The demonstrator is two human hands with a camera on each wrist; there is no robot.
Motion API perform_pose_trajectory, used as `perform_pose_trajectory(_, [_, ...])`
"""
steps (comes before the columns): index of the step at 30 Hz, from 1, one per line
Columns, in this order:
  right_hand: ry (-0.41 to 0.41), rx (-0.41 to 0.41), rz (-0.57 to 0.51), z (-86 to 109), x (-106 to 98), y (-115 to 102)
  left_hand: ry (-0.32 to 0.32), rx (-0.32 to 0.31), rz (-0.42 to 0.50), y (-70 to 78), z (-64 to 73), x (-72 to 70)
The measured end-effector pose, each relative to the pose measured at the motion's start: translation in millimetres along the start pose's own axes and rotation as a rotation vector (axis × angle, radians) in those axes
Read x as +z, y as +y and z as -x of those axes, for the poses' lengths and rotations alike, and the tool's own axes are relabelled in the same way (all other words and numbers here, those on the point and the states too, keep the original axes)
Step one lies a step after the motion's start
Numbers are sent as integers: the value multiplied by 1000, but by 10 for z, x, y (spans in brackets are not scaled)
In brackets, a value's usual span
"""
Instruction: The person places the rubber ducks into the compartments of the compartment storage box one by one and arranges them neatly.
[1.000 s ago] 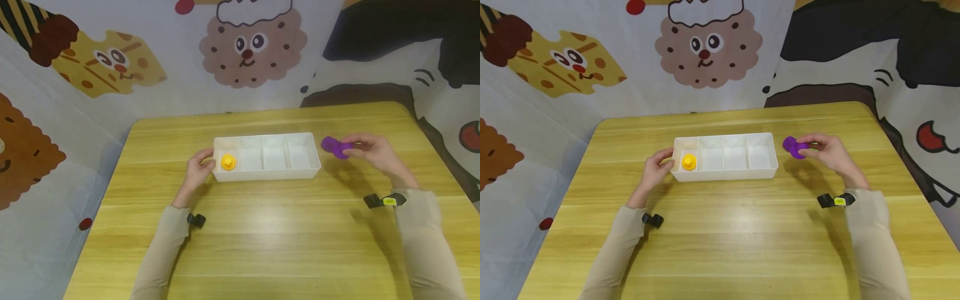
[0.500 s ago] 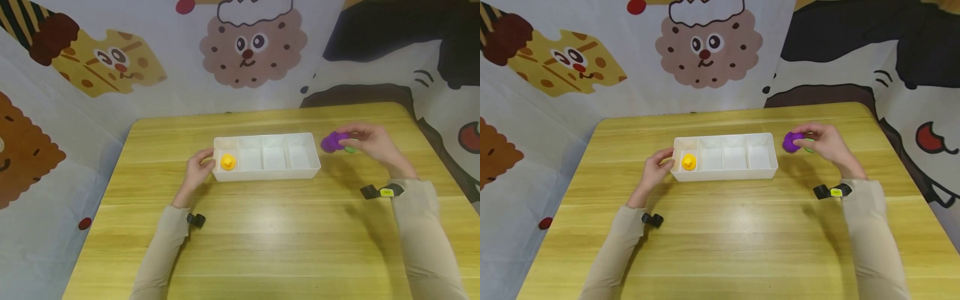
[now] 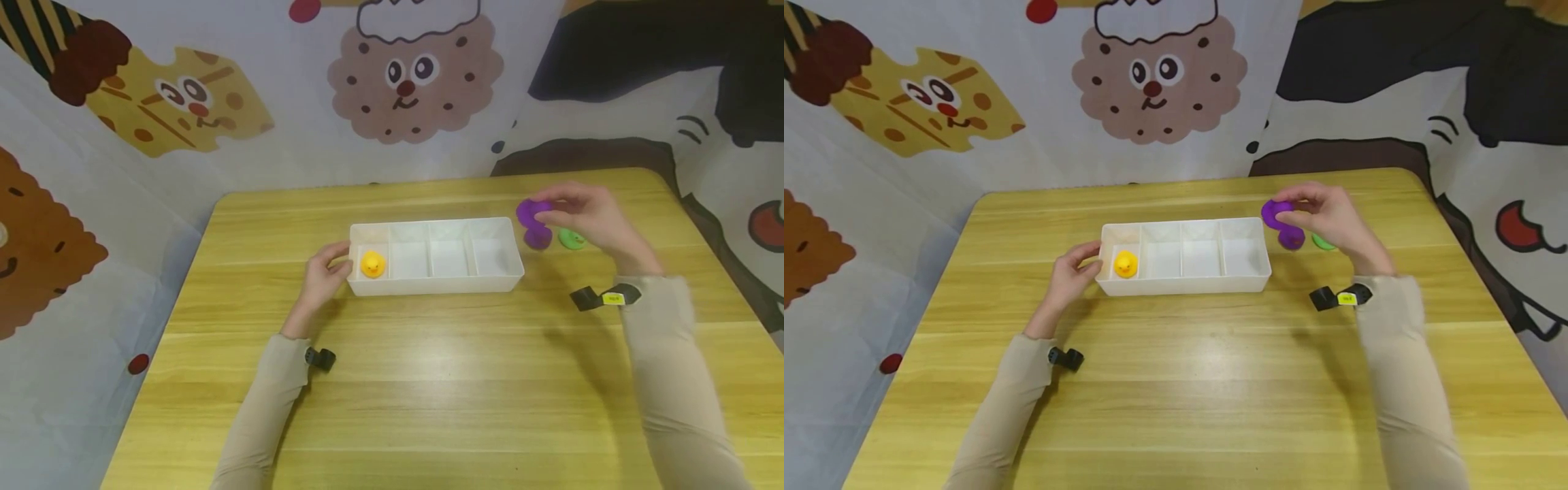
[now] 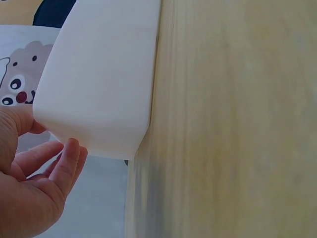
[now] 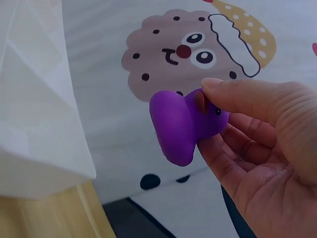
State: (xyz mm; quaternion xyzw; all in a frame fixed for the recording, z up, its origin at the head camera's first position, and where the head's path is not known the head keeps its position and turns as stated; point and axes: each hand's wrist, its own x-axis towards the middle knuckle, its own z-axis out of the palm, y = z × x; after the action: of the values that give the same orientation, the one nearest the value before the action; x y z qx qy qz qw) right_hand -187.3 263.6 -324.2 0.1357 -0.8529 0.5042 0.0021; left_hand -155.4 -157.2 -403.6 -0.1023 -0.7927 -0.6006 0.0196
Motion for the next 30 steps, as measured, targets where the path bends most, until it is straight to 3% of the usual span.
perform_pose_trajectory(19, [-64,-157,-182,-292,358,-261,-10,13,15,-25,5,-12])
perform_pose_trajectory(26, [-99,-137,-177,-362,477,-342,3,18,15,-304,-72,-23])
perform_pose_trajectory(30, [-123,-150,-192,-407,551,-361,17,26,1,-352,-87,-14])
